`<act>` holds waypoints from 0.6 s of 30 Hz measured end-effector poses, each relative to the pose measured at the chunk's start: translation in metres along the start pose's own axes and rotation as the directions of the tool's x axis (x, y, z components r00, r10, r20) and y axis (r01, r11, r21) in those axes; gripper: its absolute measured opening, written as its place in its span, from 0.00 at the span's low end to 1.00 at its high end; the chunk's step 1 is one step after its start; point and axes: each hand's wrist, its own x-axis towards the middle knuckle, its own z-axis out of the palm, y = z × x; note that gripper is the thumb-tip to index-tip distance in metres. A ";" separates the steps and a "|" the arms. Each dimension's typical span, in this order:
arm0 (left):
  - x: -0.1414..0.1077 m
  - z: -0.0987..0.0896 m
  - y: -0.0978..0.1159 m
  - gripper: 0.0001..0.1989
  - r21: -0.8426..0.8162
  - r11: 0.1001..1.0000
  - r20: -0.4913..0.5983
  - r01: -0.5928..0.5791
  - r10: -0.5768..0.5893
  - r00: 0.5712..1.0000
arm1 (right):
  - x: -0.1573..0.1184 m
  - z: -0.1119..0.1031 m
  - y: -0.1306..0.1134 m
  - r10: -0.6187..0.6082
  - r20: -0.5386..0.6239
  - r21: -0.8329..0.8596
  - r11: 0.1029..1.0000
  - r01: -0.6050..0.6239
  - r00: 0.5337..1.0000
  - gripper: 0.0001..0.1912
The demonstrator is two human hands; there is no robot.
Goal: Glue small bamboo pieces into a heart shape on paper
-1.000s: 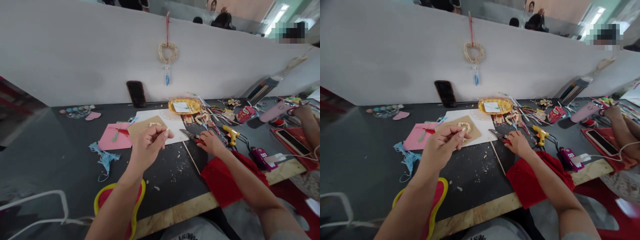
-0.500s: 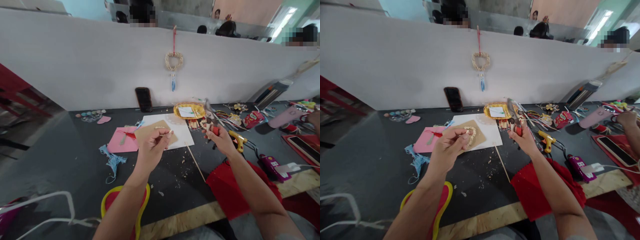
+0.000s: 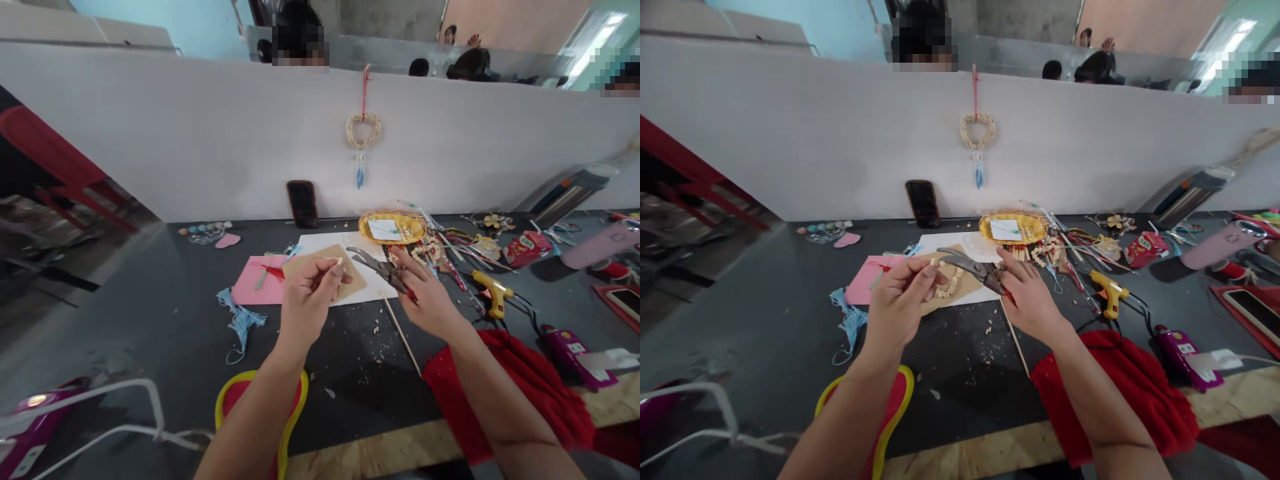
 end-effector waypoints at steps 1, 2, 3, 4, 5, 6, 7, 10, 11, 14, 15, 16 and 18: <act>0.000 0.000 0.000 0.11 0.006 1.000 -0.004 0.000 0.000 1.000 | -0.001 0.000 0.000 -0.003 0.013 -0.045 0.999 0.004 1.000 0.10; 0.000 0.000 0.000 0.11 0.014 1.000 -0.007 -0.001 0.001 1.000 | -0.002 0.000 0.000 -0.009 0.026 -0.082 0.997 0.011 1.000 0.09; 0.000 0.000 -0.001 0.11 0.020 1.000 -0.005 -0.005 0.006 1.000 | -0.002 0.000 0.000 -0.013 0.038 -0.113 0.993 0.017 0.999 0.09; 0.000 0.000 -0.001 0.11 0.028 1.000 0.001 -0.012 0.011 1.000 | -0.002 0.000 -0.001 -0.017 0.048 -0.139 0.990 0.023 0.999 0.09; -0.001 0.000 -0.002 0.10 0.037 0.999 0.008 -0.020 0.020 1.000 | -0.003 0.000 -0.001 -0.018 0.056 -0.159 0.987 0.027 0.998 0.09; -0.001 0.000 -0.003 0.10 0.048 0.998 0.015 -0.030 0.029 0.999 | -0.003 0.000 -0.002 -0.019 0.064 -0.175 0.984 0.030 0.998 0.10; -0.001 -0.001 -0.003 0.09 0.061 0.997 0.021 -0.038 0.037 0.999 | -0.003 -0.001 -0.003 -0.018 0.070 -0.186 0.982 0.031 0.997 0.10; -0.002 -0.001 -0.005 0.08 0.095 0.994 0.032 -0.049 0.046 0.998 | -0.003 -0.002 -0.005 -0.019 0.077 -0.188 0.982 0.033 0.997 0.11; -0.002 -0.001 -0.005 0.08 0.104 0.994 0.035 -0.045 0.042 0.998 | -0.003 -0.002 -0.006 -0.020 0.079 -0.183 0.983 0.034 0.997 0.11; -0.001 -0.002 -0.006 0.09 0.126 0.992 0.051 -0.034 0.028 0.998 | -0.003 -0.003 -0.009 -0.018 0.089 -0.166 0.986 0.033 0.996 0.11; -0.001 -0.002 -0.006 0.09 0.132 0.991 0.056 -0.032 0.025 0.998 | -0.003 -0.003 -0.010 -0.016 0.090 -0.161 0.986 0.030 0.996 0.11; -0.001 -0.003 -0.006 0.10 0.137 0.990 0.059 -0.033 0.025 0.998 | -0.003 -0.003 -0.011 -0.014 0.088 -0.158 0.987 0.028 0.996 0.11; 0.000 -0.003 -0.007 0.10 0.141 0.989 0.059 -0.040 0.032 0.998 | -0.003 -0.004 -0.012 -0.014 0.078 -0.157 0.987 0.026 0.997 0.11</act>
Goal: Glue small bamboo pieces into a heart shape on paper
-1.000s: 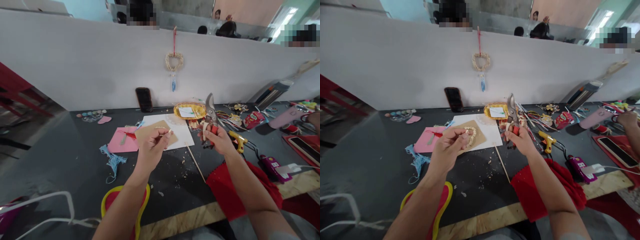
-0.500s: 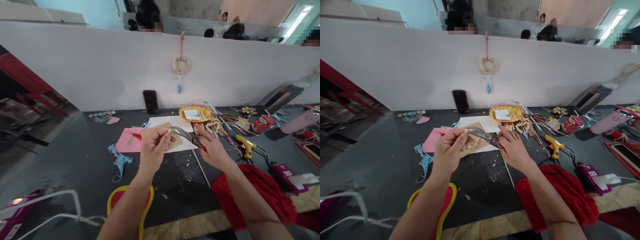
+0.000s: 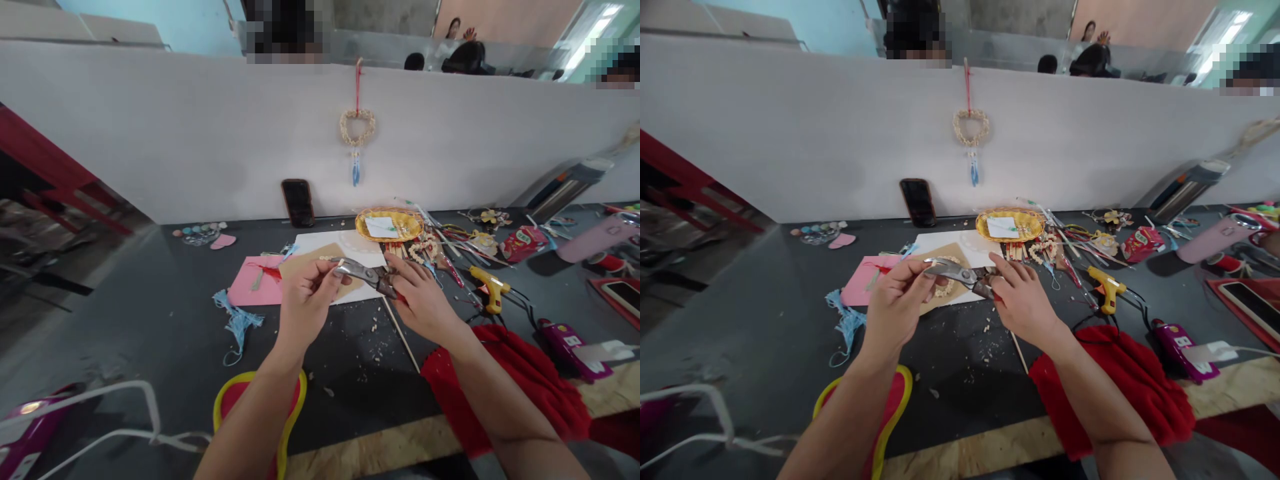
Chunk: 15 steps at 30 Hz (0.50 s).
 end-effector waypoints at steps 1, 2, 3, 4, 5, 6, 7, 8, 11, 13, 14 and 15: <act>0.000 0.000 0.000 0.10 0.003 1.000 0.000 -0.004 0.004 1.000 | 0.000 0.000 0.000 -0.001 -0.006 -0.002 1.000 0.001 1.000 0.11; 0.000 0.000 0.000 0.10 0.005 1.000 0.001 -0.008 0.008 1.000 | -0.001 0.000 -0.001 -0.003 -0.010 -0.006 1.000 0.003 1.000 0.11; 0.000 0.000 0.000 0.09 0.006 1.000 0.005 -0.012 0.012 1.000 | -0.001 0.000 -0.001 -0.005 -0.013 -0.010 1.000 0.005 1.000 0.11; 0.000 -0.001 0.000 0.09 0.007 1.000 0.011 -0.012 0.012 1.000 | -0.001 0.000 -0.002 -0.007 -0.013 -0.014 1.000 0.007 1.000 0.11; 0.000 -0.001 0.000 0.10 0.009 1.000 0.016 -0.010 0.009 1.000 | -0.001 0.000 -0.002 -0.007 -0.014 -0.018 1.000 0.007 1.000 0.11; 0.000 -0.001 0.001 0.10 0.011 1.000 0.021 -0.006 0.006 1.000 | -0.002 0.000 -0.003 -0.006 -0.014 -0.021 1.000 0.006 1.000 0.11; 0.000 -0.001 0.002 0.10 0.014 1.000 0.022 -0.004 0.004 1.000 | -0.002 0.000 -0.003 -0.005 -0.013 -0.023 1.000 0.004 1.000 0.12; 0.000 -0.001 0.002 0.11 0.018 1.000 0.023 -0.004 0.003 1.000 | -0.002 0.000 -0.004 -0.004 -0.012 -0.025 1.000 0.004 1.000 0.12; 0.000 -0.001 0.004 0.11 0.031 1.000 0.021 -0.005 0.004 1.000 | -0.003 -0.002 -0.005 -0.003 -0.009 -0.027 1.000 0.003 1.000 0.12; 0.000 -0.002 0.005 0.11 0.034 0.999 0.019 -0.002 0.001 1.000 | -0.002 -0.002 -0.006 -0.001 -0.007 -0.022 1.000 0.001 1.000 0.13; 0.000 -0.002 0.004 0.11 0.034 0.999 0.017 -0.001 0.000 1.000 | -0.002 -0.002 -0.006 0.000 -0.006 -0.015 1.000 0.000 1.000 0.13; 0.000 -0.002 0.004 0.11 0.032 0.999 0.014 -0.001 0.000 1.000 | -0.002 -0.002 -0.006 0.001 -0.006 -0.006 1.000 -0.001 1.000 0.13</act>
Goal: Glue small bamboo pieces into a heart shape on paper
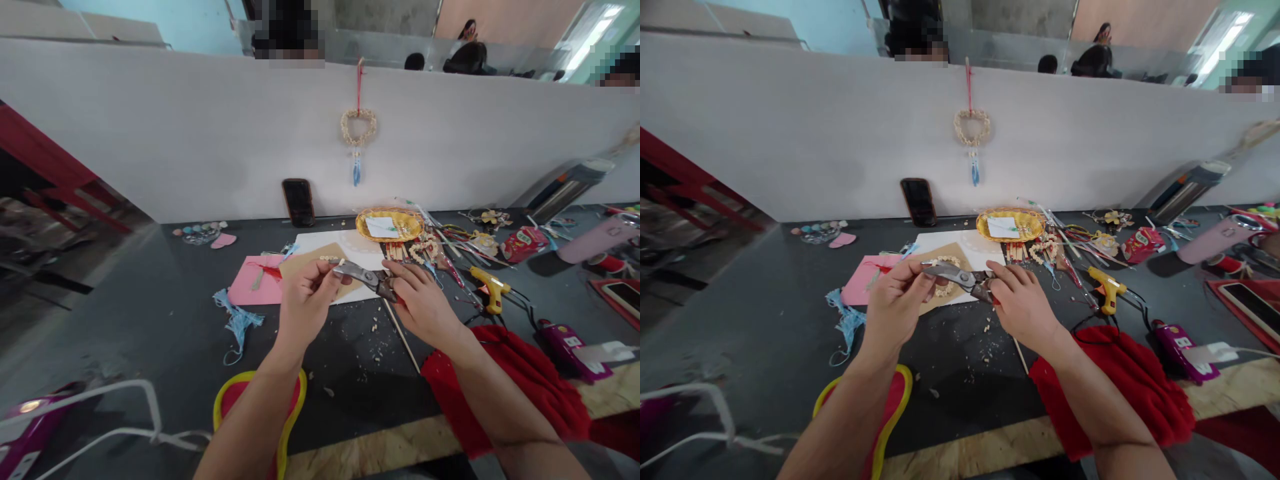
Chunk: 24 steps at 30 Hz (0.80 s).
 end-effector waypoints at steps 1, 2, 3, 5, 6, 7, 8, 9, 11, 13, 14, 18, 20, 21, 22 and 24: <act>0.000 0.000 -0.001 0.11 -0.004 1.000 -0.002 0.000 0.000 1.000 | 0.000 0.000 0.000 0.000 0.001 0.011 1.000 0.000 1.000 0.13; 0.000 -0.001 -0.002 0.11 -0.008 1.000 -0.005 -0.001 0.001 1.000 | 0.000 0.001 0.000 -0.001 -0.001 0.024 1.000 0.001 1.000 0.13; 0.000 -0.001 -0.002 0.11 -0.011 1.000 -0.005 0.000 0.000 1.000 | 0.001 0.001 0.000 0.001 -0.006 0.037 0.999 -0.001 1.000 0.14; -0.001 -0.002 -0.003 0.11 -0.008 1.000 -0.006 0.003 -0.003 1.000 | 0.001 0.002 0.000 0.015 -0.022 0.073 0.997 -0.013 1.000 0.15; -0.001 -0.002 -0.002 0.11 0.001 1.000 -0.008 0.003 -0.003 1.000 | 0.001 0.003 0.000 0.025 -0.033 0.095 0.995 -0.022 0.999 0.16; -0.002 -0.002 -0.001 0.11 0.016 1.000 -0.011 0.000 0.000 1.000 | 0.001 0.004 0.000 0.037 -0.041 0.115 0.993 -0.032 0.998 0.18; -0.002 -0.002 0.001 0.11 0.035 0.999 -0.013 -0.005 0.005 1.000 | 0.001 0.005 0.000 0.047 -0.047 0.131 0.991 -0.040 0.998 0.21; -0.003 -0.002 0.004 0.11 0.057 0.998 -0.015 -0.009 0.010 1.000 | 0.000 0.005 0.000 0.053 -0.046 0.140 0.989 -0.046 0.997 0.24; -0.004 0.000 0.010 0.10 0.096 0.995 -0.015 -0.013 0.014 1.000 | 0.000 0.007 0.001 0.045 -0.034 0.136 0.990 -0.040 0.998 0.30; -0.006 0.001 0.015 0.08 0.126 0.992 -0.007 -0.015 0.016 1.000 | 0.000 0.009 0.001 0.013 -0.017 0.129 0.992 -0.011 1.000 0.33; -0.007 0.002 0.017 0.08 0.137 0.990 -0.002 -0.016 0.017 1.000 | 0.000 0.009 0.002 -0.003 -0.010 0.128 0.992 0.004 1.000 0.33; -0.010 0.004 0.019 0.08 0.181 0.982 0.008 -0.045 0.045 0.999 | -0.001 0.010 0.003 0.003 0.027 0.124 0.992 -0.006 1.000 0.28; -0.011 0.004 0.018 0.08 0.208 0.976 0.014 -0.071 0.070 0.997 | -0.001 0.010 0.003 0.023 0.037 0.117 0.993 -0.027 0.999 0.25; -0.012 0.004 0.018 0.09 0.222 0.972 0.017 -0.083 0.081 0.997 | 0.000 0.010 0.003 0.031 0.036 0.117 0.993 -0.035 0.999 0.24; -0.012 0.004 0.019 0.09 0.234 0.968 0.019 -0.092 0.090 0.996 | 0.000 0.010 0.003 0.040 0.032 0.119 0.992 -0.043 0.999 0.24; -0.013 0.003 0.019 0.10 0.250 0.963 0.015 -0.101 0.100 0.995 | 0.000 0.011 0.002 0.054 0.028 0.131 0.990 -0.057 0.998 0.24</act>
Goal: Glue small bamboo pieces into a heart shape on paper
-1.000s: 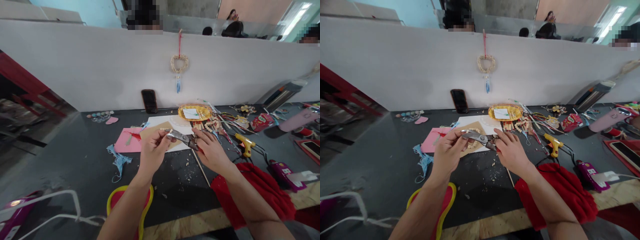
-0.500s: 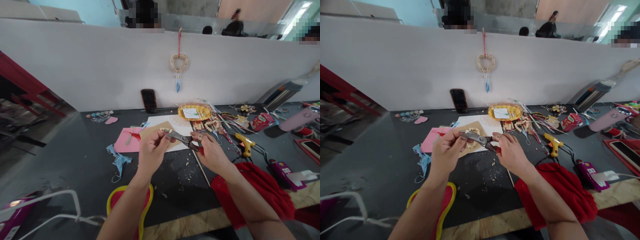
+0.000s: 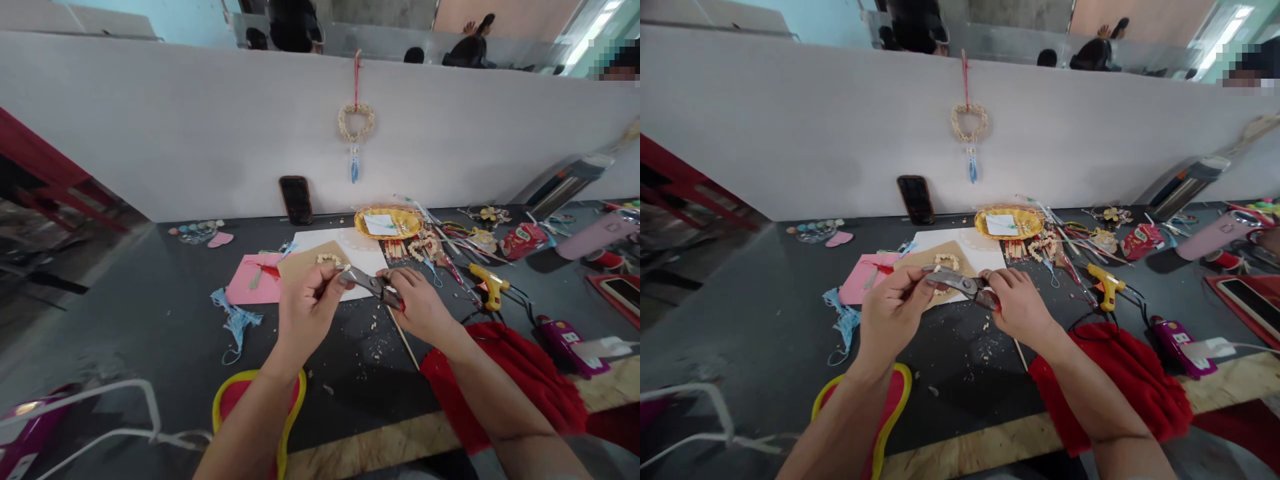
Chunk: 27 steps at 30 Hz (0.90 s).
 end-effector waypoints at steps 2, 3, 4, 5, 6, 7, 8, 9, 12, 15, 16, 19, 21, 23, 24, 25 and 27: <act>-0.001 -0.001 0.000 0.10 0.012 1.000 -0.007 -0.007 0.007 1.000 | 0.000 0.002 -0.001 0.012 0.007 0.011 1.000 -0.012 1.000 0.26; -0.001 -0.001 0.000 0.11 0.020 1.000 -0.009 -0.010 0.010 1.000 | 0.001 0.002 -0.002 0.018 0.011 0.012 1.000 -0.018 1.000 0.26; -0.001 -0.001 0.000 0.11 0.028 0.999 -0.010 -0.014 0.015 1.000 | 0.001 0.003 -0.002 0.026 0.014 0.009 1.000 -0.026 1.000 0.27; -0.001 -0.001 -0.001 0.11 0.038 0.999 -0.009 -0.017 0.017 1.000 | 0.001 0.004 -0.002 0.035 0.016 0.004 0.999 -0.035 0.999 0.27; -0.001 -0.001 -0.002 0.12 0.048 0.999 -0.007 -0.019 0.019 1.000 | 0.001 0.004 -0.003 0.045 0.016 -0.002 0.999 -0.045 0.999 0.27; 0.000 -0.001 -0.003 0.12 0.055 0.998 -0.005 -0.019 0.019 1.000 | 0.001 0.004 -0.003 0.052 0.018 -0.008 0.999 -0.051 0.999 0.27; 0.000 -0.002 -0.004 0.12 0.059 0.998 -0.002 -0.018 0.018 1.000 | 0.002 0.003 -0.003 0.055 0.020 -0.014 0.998 -0.054 0.998 0.27; 0.000 -0.002 -0.005 0.13 0.056 0.998 0.002 -0.015 0.015 1.000 | 0.002 0.003 -0.003 0.052 0.026 -0.020 0.998 -0.052 0.998 0.27; 0.002 -0.003 -0.010 0.15 -0.003 1.000 0.053 0.012 -0.012 0.999 | 0.002 0.001 -0.002 0.022 0.046 -0.030 0.999 -0.020 0.999 0.29; 0.003 -0.004 -0.016 0.16 -0.103 0.992 0.120 0.072 -0.059 0.991 | 0.001 0.000 -0.001 -0.001 0.047 -0.022 1.000 0.002 0.999 0.30; 0.003 -0.004 -0.017 0.16 -0.137 0.986 0.135 0.095 -0.077 0.988 | 0.001 0.001 -0.001 -0.007 0.044 -0.017 1.000 0.007 0.999 0.30; 0.004 -0.005 -0.022 0.17 -0.229 0.962 0.176 0.149 -0.110 0.978 | 0.001 0.003 0.000 -0.031 0.019 0.001 1.000 0.031 0.999 0.28; 0.004 -0.006 -0.024 0.17 -0.264 0.950 0.199 0.169 -0.118 0.973 | 0.001 0.005 0.000 -0.042 -0.007 0.016 0.999 0.042 0.999 0.25; 0.004 -0.005 -0.025 0.17 -0.285 0.941 0.214 0.185 -0.125 0.969 | 0.002 0.006 0.000 -0.043 -0.021 0.032 0.999 0.044 0.999 0.23; 0.004 -0.004 -0.025 0.17 -0.293 0.936 0.221 0.194 -0.131 0.966 | 0.002 0.007 0.001 -0.040 -0.020 0.039 0.998 0.041 0.999 0.23; 0.005 -0.004 -0.026 0.17 -0.300 0.932 0.225 0.202 -0.137 0.965 | 0.002 0.007 0.001 -0.033 -0.017 0.044 0.998 0.034 0.999 0.23; 0.005 -0.002 -0.025 0.16 -0.295 0.934 0.220 0.204 -0.141 0.965 | 0.003 0.008 0.002 -0.013 -0.008 0.053 0.998 0.014 1.000 0.24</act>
